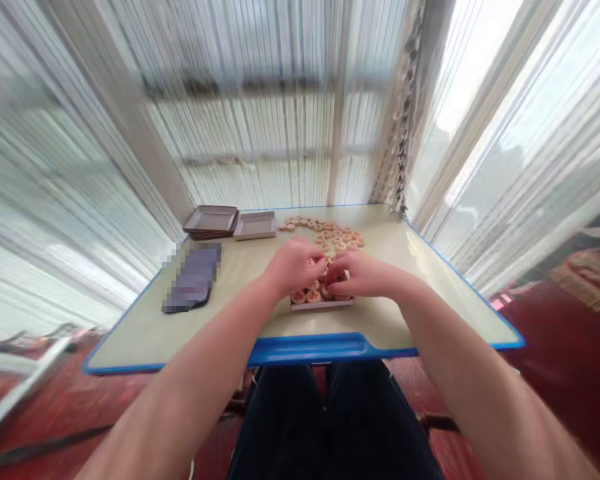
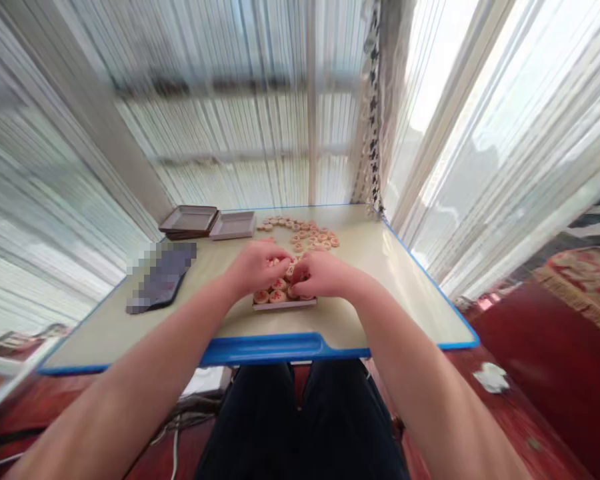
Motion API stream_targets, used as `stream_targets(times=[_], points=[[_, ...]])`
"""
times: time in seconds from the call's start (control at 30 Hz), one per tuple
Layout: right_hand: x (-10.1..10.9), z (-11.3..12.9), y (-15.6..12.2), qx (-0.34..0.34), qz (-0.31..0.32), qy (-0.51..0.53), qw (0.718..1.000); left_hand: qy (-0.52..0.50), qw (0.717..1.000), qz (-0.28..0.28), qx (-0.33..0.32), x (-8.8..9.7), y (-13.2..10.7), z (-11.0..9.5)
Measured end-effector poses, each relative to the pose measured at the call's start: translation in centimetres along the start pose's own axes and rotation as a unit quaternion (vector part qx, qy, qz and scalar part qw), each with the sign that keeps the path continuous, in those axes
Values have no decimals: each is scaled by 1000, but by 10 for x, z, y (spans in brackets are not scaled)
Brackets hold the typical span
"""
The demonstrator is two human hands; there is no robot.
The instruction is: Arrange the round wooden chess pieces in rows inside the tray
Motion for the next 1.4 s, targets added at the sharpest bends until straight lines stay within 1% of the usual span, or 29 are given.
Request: stream_targets(times=[0.13, 0.3, 0.4, 0.57, 0.73, 0.97, 1.07, 1.23, 1.4], points=[[-2, 1, 0, -3, 0, -7, 1000, -2, 1000, 6, -5, 0, 1, -2], [-8, -4, 4, -6, -15, -33, 999, 6, 1000, 11, 1, -2, 1, 0], [-11, -5, 6, -15, -17, -46, 999, 26, 1000, 18, -3, -3, 0, 0], [-9, 2, 8, -4, -23, -74, 997, 72, 997, 31, -11, -3, 0, 1], [-7, 0, 7, -13, -27, -59, 998, 82, 996, 19, -9, -3, -1, 5], [-8, -3, 6, 2, -1, -18, 1000, 87, 996, 14, -16, -2, -2, 5], [-9, -2, 6, 10, -1, -28, 1000, 90, 996, 14, -16, -2, -2, 5], [-9, -2, 8, 35, -22, -64, 997, 97, 995, 15, -23, -3, -2, 5], [-10, -3, 8, 27, -19, -68, 997, 101, 995, 14, -21, -3, -2, 6]])
Point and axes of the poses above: each hand's wrist, its own y-axis towards the middle knuckle, its own x-axis out of the back of the hand, z = x × y, the point moved 3 cm from there along y, towards the middle knuckle, and after that the axes turned 3 degrees about y, right-handed, at the moved point
